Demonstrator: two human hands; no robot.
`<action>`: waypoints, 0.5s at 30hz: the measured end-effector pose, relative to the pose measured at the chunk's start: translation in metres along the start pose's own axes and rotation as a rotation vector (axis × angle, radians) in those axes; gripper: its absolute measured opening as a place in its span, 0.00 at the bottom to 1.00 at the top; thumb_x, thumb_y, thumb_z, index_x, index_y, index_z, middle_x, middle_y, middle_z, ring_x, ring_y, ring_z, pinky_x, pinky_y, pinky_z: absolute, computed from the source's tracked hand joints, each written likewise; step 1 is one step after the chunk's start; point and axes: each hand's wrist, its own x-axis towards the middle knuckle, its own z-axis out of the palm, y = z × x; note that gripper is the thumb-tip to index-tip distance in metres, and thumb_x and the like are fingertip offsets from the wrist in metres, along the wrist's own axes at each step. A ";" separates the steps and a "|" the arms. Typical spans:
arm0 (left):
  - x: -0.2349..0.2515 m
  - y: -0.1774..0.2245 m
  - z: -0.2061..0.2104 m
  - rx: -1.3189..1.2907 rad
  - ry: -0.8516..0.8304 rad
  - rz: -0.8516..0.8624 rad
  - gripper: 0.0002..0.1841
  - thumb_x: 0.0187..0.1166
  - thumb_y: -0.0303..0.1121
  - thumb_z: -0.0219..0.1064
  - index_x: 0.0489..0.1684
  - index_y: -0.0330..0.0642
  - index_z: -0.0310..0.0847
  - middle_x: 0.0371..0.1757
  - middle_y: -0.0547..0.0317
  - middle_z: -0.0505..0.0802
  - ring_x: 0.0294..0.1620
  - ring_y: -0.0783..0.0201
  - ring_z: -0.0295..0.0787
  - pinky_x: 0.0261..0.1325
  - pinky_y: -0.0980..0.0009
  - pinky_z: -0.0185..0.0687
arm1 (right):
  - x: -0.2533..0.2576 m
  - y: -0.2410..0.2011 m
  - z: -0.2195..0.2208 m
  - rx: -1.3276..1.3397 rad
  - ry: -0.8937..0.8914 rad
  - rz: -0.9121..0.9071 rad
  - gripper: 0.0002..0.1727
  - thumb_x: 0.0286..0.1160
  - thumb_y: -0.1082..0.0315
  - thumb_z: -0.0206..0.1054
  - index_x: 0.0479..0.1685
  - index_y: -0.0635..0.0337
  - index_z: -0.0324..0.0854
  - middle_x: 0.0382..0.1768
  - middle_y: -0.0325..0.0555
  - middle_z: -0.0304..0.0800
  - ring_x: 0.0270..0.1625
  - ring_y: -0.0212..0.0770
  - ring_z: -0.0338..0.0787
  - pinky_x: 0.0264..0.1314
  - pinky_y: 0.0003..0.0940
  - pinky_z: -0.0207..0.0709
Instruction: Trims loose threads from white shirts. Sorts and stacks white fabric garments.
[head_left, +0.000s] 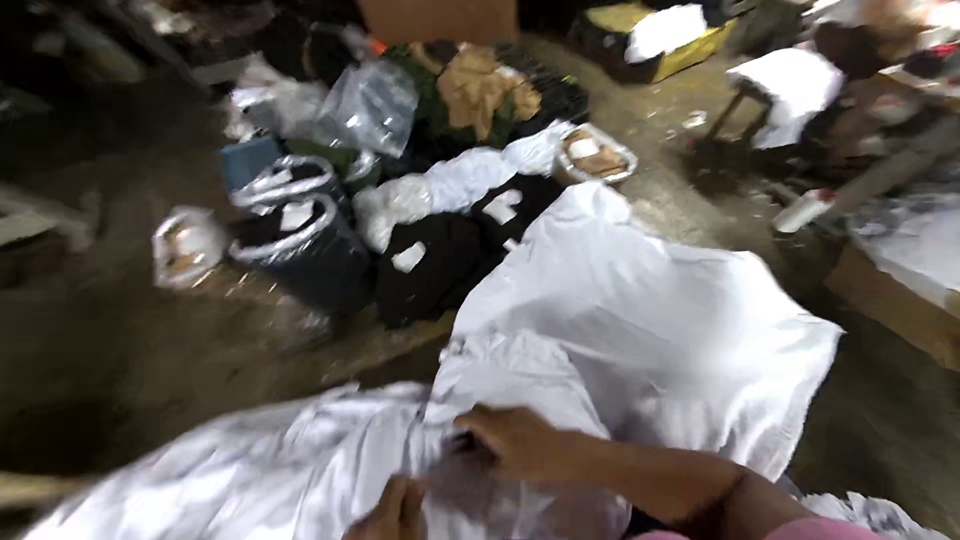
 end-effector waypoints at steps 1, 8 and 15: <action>-0.002 0.000 -0.001 -0.061 0.048 -0.031 0.16 0.87 0.33 0.59 0.46 0.24 0.86 0.30 0.35 0.92 0.29 0.38 0.93 0.36 0.39 0.86 | -0.001 -0.004 -0.006 -0.016 -0.015 -0.015 0.24 0.80 0.63 0.70 0.71 0.65 0.79 0.60 0.62 0.88 0.56 0.57 0.92 0.57 0.56 0.86; -0.009 -0.003 0.007 -0.280 0.185 -0.129 0.14 0.86 0.33 0.61 0.41 0.29 0.86 0.21 0.53 0.89 0.17 0.63 0.87 0.24 0.65 0.87 | -0.002 -0.016 0.001 -0.109 -0.024 -0.131 0.18 0.81 0.62 0.67 0.60 0.67 0.84 0.49 0.63 0.90 0.47 0.60 0.94 0.47 0.54 0.87; -0.012 0.008 0.017 -0.153 0.292 0.047 0.12 0.80 0.33 0.63 0.34 0.35 0.90 0.23 0.55 0.91 0.22 0.64 0.88 0.28 0.69 0.84 | 0.011 -0.009 0.021 -0.165 0.063 -0.277 0.12 0.80 0.67 0.65 0.50 0.65 0.90 0.37 0.56 0.92 0.39 0.56 0.94 0.40 0.50 0.87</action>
